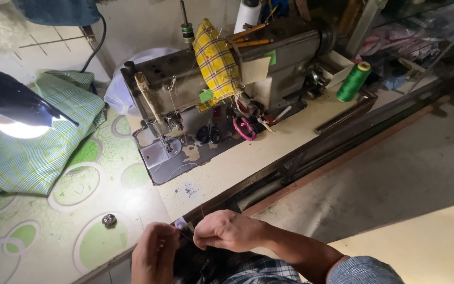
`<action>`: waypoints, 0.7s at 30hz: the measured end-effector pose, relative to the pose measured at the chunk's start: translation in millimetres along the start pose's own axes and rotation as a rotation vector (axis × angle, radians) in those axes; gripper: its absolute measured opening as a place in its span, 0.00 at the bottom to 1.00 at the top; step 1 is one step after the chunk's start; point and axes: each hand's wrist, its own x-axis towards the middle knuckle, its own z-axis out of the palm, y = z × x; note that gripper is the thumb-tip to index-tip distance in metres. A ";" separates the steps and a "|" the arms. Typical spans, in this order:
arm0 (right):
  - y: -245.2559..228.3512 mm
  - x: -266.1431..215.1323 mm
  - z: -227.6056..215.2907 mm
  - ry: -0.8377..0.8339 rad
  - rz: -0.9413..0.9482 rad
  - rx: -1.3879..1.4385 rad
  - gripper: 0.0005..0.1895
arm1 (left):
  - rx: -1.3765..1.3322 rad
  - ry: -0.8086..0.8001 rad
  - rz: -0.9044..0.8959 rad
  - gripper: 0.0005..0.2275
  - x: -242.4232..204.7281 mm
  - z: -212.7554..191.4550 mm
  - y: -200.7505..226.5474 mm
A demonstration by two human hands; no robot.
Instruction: The person is preparing an industrial sewing machine by winding a bobbin and threading the needle.
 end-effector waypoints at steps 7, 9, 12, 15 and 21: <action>-9.6 3.2 -11.4 0.012 0.017 -0.042 0.11 | 0.334 -0.379 0.010 0.13 4.1 12.9 -39.0; -10.1 5.3 -5.0 -0.030 0.009 -0.041 0.12 | 0.207 -0.097 0.014 0.08 15.0 1.4 -38.7; 16.5 3.1 3.4 -0.047 0.085 -0.054 0.14 | -0.360 -0.177 0.228 0.02 -2.7 -7.9 -3.5; 23.2 0.0 0.4 0.051 0.145 -0.085 0.18 | -0.081 -0.624 0.310 0.03 -15.6 -10.5 10.7; 21.2 -1.1 5.4 -0.003 0.147 -0.139 0.13 | 0.264 -0.030 0.222 0.11 6.7 -0.9 -33.6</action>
